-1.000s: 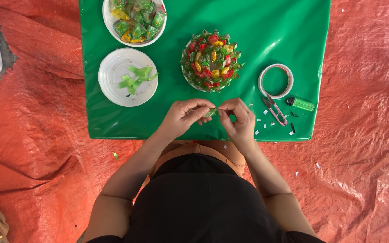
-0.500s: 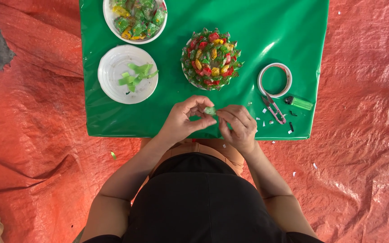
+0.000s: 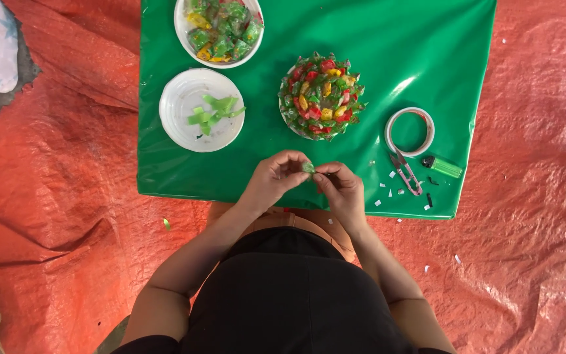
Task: Folding and attaching small green decorative leaves to a candy-based craft project
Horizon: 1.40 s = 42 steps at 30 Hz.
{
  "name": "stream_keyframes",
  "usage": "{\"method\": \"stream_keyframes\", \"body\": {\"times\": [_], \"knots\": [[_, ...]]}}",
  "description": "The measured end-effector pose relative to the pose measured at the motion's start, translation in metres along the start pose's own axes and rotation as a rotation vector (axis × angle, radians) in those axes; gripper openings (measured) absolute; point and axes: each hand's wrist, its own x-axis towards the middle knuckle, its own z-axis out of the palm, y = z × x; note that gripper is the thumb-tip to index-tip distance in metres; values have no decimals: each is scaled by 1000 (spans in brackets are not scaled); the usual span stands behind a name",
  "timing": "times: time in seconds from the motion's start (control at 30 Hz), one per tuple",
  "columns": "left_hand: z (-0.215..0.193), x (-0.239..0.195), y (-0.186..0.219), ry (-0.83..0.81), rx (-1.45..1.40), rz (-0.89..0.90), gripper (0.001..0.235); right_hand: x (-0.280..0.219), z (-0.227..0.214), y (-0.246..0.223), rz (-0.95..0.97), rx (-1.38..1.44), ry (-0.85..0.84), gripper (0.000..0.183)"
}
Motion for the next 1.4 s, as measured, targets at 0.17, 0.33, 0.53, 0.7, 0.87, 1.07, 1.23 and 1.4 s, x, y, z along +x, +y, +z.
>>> {"method": "stream_keyframes", "body": {"times": [0.17, 0.33, 0.53, 0.7, 0.87, 1.07, 1.23, 1.4], "knots": [[-46, 9, 31, 100, 543, 257, 26, 27, -8, -38, -144, -267, -44, 27], [-84, 7, -8, 86, 1198, 437, 31, 87, -19, -94, -283, -457, -151, 21], [-91, -5, -16, 153, 1351, 478, 43, 195, 31, -149, -599, -698, -393, 16], [-95, -18, 1, 266, 1142, 589, 31, 283, 58, -99, -793, -1014, -600, 16], [-110, -28, 5, 280, 951, 587, 24, 326, 85, -42, -473, -1196, -770, 37], [-115, -28, 3, 262, 872, 560, 26, 345, 87, 1, -344, -1079, -748, 30], [-116, -26, 1, 252, 825, 521, 26, 352, 78, 1, -250, -1004, -676, 22], [-117, -27, -1, 255, 825, 506, 28, 347, 72, -49, 253, -624, -721, 11]]}}
